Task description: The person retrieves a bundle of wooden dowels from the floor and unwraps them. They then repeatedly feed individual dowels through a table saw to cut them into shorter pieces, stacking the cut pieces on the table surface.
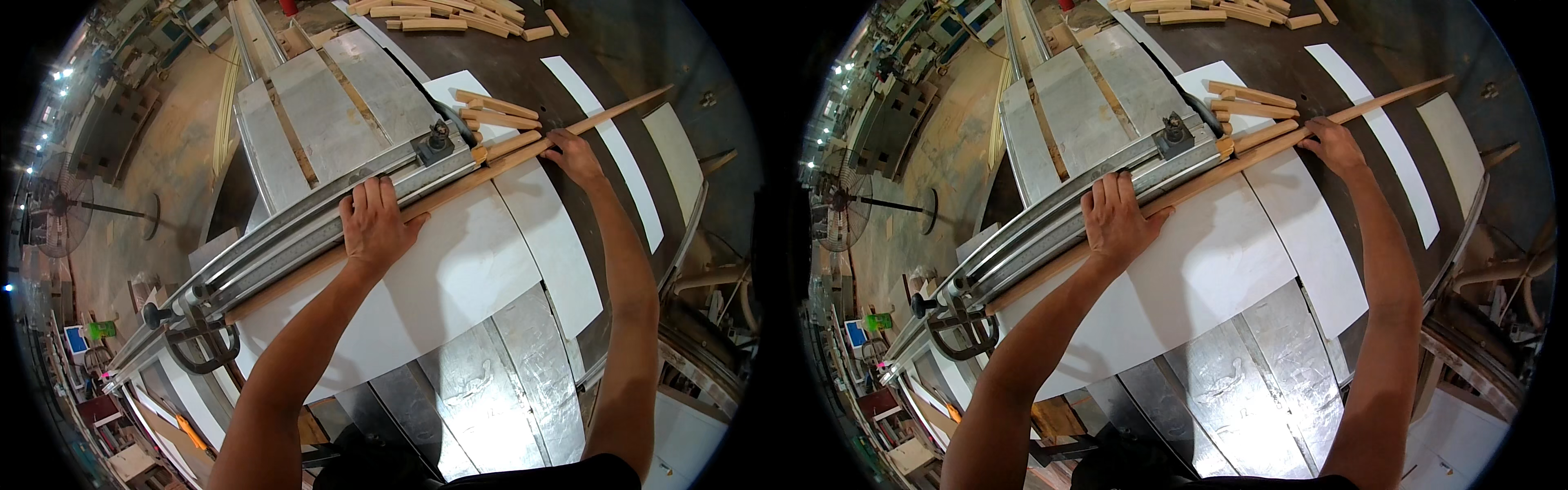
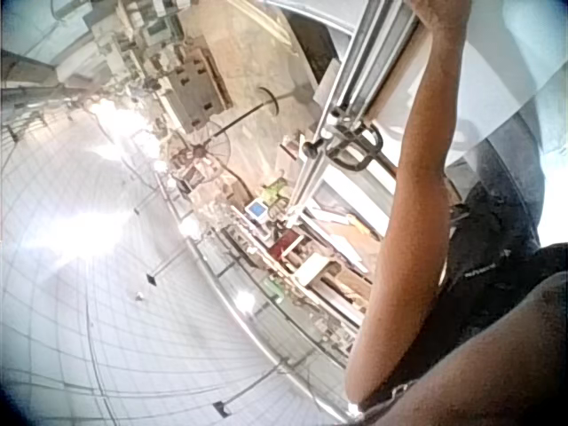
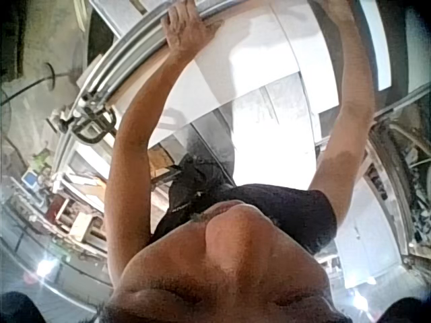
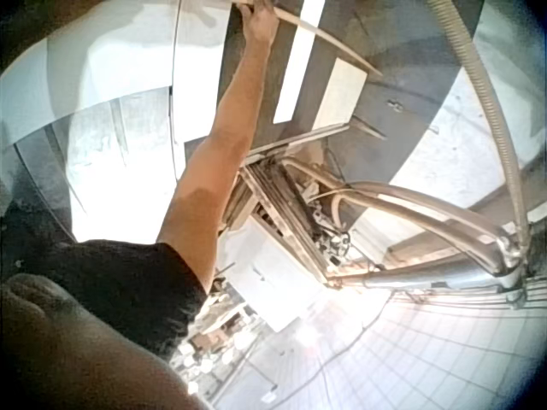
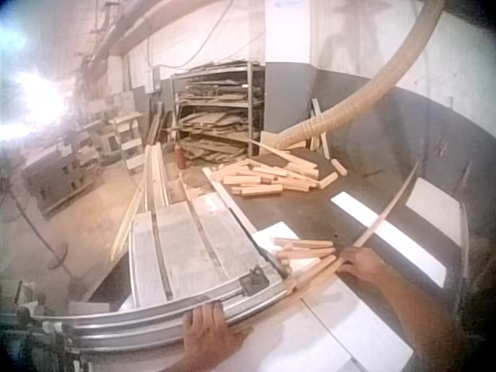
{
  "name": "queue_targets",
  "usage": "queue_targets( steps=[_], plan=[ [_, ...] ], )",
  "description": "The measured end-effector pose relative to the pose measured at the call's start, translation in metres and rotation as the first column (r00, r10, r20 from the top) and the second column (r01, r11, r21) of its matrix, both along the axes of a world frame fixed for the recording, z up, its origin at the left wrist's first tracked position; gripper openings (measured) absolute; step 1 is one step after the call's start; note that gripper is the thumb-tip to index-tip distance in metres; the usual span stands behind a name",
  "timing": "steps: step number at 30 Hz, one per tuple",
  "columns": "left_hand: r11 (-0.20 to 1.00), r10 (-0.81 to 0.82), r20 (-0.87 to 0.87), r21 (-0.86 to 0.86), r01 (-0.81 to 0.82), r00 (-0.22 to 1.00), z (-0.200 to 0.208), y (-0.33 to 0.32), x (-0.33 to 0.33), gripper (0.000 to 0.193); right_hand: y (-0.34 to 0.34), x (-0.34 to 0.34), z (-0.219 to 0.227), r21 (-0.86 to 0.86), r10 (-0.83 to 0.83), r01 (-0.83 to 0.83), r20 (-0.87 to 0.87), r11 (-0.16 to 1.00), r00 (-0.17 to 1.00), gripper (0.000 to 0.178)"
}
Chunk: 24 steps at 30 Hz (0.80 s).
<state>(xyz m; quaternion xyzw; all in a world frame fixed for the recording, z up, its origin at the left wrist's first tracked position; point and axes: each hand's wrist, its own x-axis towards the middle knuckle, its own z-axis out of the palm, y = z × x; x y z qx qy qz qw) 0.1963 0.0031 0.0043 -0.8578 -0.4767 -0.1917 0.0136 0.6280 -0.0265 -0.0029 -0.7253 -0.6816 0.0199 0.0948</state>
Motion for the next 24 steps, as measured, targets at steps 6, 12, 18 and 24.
queue_targets(
  steps=[6, 12, 18, 24],
  plan=[
    [1.000, -0.004, 0.004, 0.012, 0.004, 1.000, 0.0000, 0.0006, 0.0003, 0.081, -0.0003, 0.0025, -0.0027, 0.025, 0.017, -0.017, 0.005, 1.000, 1.000, 0.043],
    [1.000, 0.009, -0.011, -0.010, -0.009, 1.000, 0.0000, 0.0010, 0.0008, 0.082, -0.0008, 0.0014, -0.0018, 0.042, 0.028, -0.028, -0.020, 0.999, 0.999, 0.041],
    [1.000, 0.007, -0.012, 0.004, -0.007, 1.000, -0.0013, 0.0025, 0.0010, 0.082, 0.0001, 0.0016, -0.0011, 0.085, 0.079, -0.075, -0.036, 0.994, 0.996, 0.039],
    [1.000, 0.024, -0.021, -0.017, -0.025, 0.999, -0.0004, 0.0030, 0.0029, 0.084, -0.0009, 0.0013, 0.0005, 0.092, 0.081, -0.076, -0.056, 0.993, 0.995, 0.037]
  ],
)
